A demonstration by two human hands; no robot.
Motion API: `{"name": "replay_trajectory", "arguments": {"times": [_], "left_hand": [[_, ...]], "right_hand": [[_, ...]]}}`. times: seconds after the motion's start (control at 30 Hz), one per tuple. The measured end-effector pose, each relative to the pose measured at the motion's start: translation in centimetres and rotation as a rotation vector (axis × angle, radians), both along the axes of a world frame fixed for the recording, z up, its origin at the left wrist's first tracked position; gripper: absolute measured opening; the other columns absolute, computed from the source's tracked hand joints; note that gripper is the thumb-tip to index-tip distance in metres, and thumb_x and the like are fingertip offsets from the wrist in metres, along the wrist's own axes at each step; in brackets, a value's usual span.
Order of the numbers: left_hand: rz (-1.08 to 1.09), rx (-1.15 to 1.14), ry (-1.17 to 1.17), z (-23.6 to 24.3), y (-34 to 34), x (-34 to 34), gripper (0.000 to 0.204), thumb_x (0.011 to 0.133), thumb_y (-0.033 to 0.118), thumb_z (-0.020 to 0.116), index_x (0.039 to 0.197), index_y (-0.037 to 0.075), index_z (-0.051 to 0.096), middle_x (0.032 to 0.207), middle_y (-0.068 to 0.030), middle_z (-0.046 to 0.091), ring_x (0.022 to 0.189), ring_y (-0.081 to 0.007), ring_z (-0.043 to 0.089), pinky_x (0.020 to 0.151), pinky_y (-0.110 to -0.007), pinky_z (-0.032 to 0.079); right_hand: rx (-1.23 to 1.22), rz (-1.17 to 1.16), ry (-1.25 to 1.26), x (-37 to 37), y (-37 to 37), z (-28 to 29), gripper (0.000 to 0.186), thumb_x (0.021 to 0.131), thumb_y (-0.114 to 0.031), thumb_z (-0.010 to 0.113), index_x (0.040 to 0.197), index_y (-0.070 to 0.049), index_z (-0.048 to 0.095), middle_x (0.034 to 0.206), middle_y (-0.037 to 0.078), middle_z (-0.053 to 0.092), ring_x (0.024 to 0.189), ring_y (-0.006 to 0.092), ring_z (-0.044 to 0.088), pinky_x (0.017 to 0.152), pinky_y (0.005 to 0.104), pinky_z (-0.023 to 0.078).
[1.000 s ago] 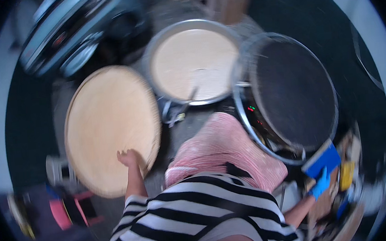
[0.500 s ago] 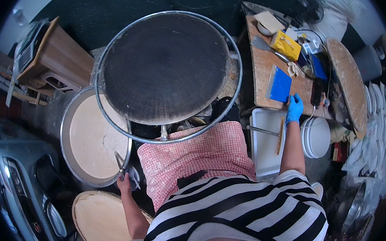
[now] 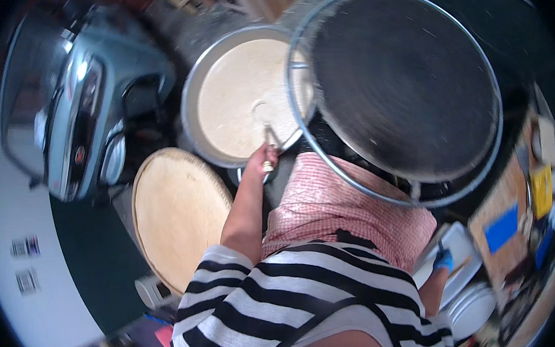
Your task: The person ladles batter onto a hot griddle, spreads it into a thin circle using a wooden spreader, cooks the crepe, then lifts and folds it with a blue spatula before placing it on a woven tray. The cycle repeats with a second crepe.
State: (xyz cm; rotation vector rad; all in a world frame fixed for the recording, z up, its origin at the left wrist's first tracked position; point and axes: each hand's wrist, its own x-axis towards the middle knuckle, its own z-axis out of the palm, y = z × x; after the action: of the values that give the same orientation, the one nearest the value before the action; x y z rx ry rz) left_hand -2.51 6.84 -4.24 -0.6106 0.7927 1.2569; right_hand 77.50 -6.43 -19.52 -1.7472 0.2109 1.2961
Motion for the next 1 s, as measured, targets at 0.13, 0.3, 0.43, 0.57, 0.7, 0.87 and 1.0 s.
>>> {"name": "replay_trajectory", "arguments": {"times": [0.13,0.3,0.43,0.57,0.7,0.87,1.0], "left_hand": [[-0.671,-0.234,0.948,4.7,-1.4,1.9,0.035,0.092,0.025,0.044,0.063,0.005,0.049,0.049,-0.0038,0.046,0.036,-0.0144,0.040,0.036,-0.029,0.036],[-0.819,-0.214,1.395,12.8,-5.1,2.7,0.016,0.084,0.014,0.054,0.076,0.000,0.056,0.049,-0.0025,0.047,0.037,-0.0114,0.043,0.035,-0.027,0.034],[-0.730,-0.108,1.577,13.8,-4.9,2.2,0.023,0.083,0.015,0.055,0.097,-0.003,0.055,0.059,-0.0079,0.054,0.044,-0.0133,0.050,0.041,-0.029,0.039],[-0.653,-0.257,1.906,9.6,-2.3,2.5,0.036,0.082,0.018,0.054,0.108,-0.007,0.050,0.089,-0.0314,0.058,0.090,-0.0441,0.056,0.078,-0.044,0.045],[-1.227,-0.190,1.656,7.6,-2.1,3.6,0.031,0.078,0.019,0.055,0.091,-0.010,0.056,0.085,-0.0311,0.059,0.085,-0.0426,0.059,0.076,-0.045,0.047],[-1.021,-0.042,1.332,9.9,-3.0,-0.1,0.023,0.082,0.016,0.056,0.098,0.000,0.057,0.056,-0.0041,0.052,0.041,-0.0135,0.049,0.038,-0.028,0.041],[-0.683,-0.067,1.767,9.2,-2.9,-0.1,0.029,0.084,0.020,0.054,0.097,-0.005,0.055,0.062,-0.0156,0.058,0.046,-0.0218,0.057,0.042,-0.034,0.045]], "right_hand": [[-0.213,-0.145,-0.108,2.3,-1.8,0.6,0.020,0.084,-0.024,0.041,0.080,-0.009,0.054,0.074,0.006,0.054,0.066,0.0202,0.050,0.062,0.0266,0.043],[-0.181,-0.061,0.143,0.1,-7.7,6.3,0.021,0.082,-0.022,0.044,0.073,-0.010,0.059,0.060,0.006,0.054,0.046,0.0233,0.048,0.042,0.0318,0.039],[-0.207,-0.127,-0.099,-5.8,-7.9,7.4,0.024,0.083,-0.025,0.046,0.074,-0.008,0.061,0.059,0.008,0.055,0.044,0.0225,0.048,0.039,0.0328,0.038],[-0.221,0.026,-0.201,-9.8,-4.9,9.8,0.024,0.083,-0.025,0.046,0.074,-0.007,0.061,0.059,0.008,0.055,0.044,0.0224,0.048,0.039,0.0329,0.038],[-0.225,0.147,-0.253,-12.9,-1.6,11.5,0.025,0.083,-0.026,0.047,0.074,-0.007,0.061,0.059,0.008,0.055,0.044,0.0223,0.048,0.039,0.0330,0.038],[-0.218,0.255,-0.298,-15.1,1.2,12.0,0.025,0.083,-0.026,0.047,0.075,-0.006,0.061,0.059,0.008,0.055,0.045,0.0221,0.048,0.040,0.0331,0.038],[-0.197,0.282,-0.317,-15.6,2.0,12.9,0.026,0.083,-0.026,0.048,0.075,-0.006,0.061,0.059,0.008,0.055,0.045,0.0220,0.048,0.040,0.0332,0.038]]}}
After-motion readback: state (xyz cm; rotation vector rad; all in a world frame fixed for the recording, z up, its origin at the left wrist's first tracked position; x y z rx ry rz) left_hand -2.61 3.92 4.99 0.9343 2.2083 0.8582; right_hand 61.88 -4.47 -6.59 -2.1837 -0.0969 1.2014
